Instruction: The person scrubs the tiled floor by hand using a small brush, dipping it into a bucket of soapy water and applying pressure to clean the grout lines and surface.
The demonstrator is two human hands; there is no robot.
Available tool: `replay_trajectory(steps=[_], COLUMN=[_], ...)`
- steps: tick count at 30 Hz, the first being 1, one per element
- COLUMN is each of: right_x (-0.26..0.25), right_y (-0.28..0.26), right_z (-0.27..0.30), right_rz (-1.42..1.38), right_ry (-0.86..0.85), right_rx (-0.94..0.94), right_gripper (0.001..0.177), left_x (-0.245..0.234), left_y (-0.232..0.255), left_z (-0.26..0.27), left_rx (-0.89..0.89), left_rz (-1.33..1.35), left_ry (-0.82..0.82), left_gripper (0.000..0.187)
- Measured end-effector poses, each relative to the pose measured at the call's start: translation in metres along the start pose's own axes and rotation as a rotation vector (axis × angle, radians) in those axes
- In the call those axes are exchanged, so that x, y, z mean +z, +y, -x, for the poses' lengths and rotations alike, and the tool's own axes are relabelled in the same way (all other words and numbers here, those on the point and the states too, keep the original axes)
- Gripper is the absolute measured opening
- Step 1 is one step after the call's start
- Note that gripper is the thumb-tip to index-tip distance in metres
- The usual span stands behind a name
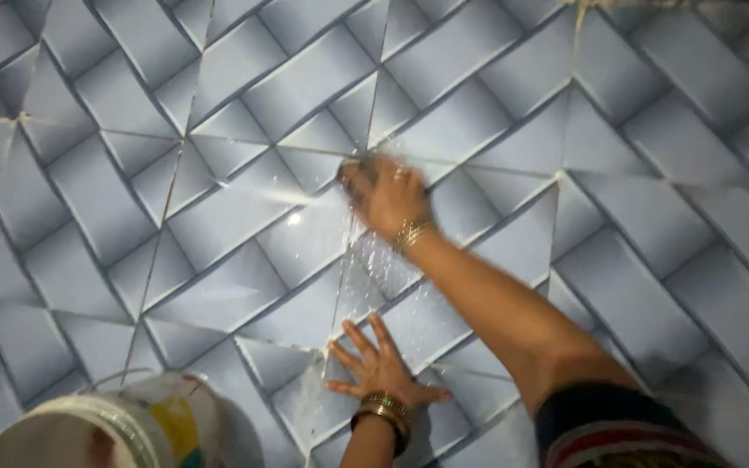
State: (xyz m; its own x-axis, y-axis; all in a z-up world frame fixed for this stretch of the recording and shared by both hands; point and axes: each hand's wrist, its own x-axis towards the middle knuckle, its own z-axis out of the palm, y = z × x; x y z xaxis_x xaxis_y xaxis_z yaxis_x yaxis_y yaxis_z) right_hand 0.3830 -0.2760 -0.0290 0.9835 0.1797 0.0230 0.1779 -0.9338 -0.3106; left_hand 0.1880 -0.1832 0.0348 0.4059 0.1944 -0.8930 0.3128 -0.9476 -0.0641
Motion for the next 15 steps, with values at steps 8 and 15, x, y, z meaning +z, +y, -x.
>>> replay_trajectory(steps=[8,15], right_x=[-0.004,0.029], right_y=[0.004,0.006], right_z=[0.008,-0.01], right_rz=[-0.137,0.118], right_ry=[-0.125,0.213], right_rx=[-0.127,0.108], right_gripper=[0.032,0.043], left_x=[-0.003,-0.002], left_y=[0.002,0.002], left_z=[0.001,0.002], left_rx=[-0.026,-0.023], left_rz=[0.005,-0.016], left_ry=[-0.081,0.004], left_gripper=[0.17,0.158])
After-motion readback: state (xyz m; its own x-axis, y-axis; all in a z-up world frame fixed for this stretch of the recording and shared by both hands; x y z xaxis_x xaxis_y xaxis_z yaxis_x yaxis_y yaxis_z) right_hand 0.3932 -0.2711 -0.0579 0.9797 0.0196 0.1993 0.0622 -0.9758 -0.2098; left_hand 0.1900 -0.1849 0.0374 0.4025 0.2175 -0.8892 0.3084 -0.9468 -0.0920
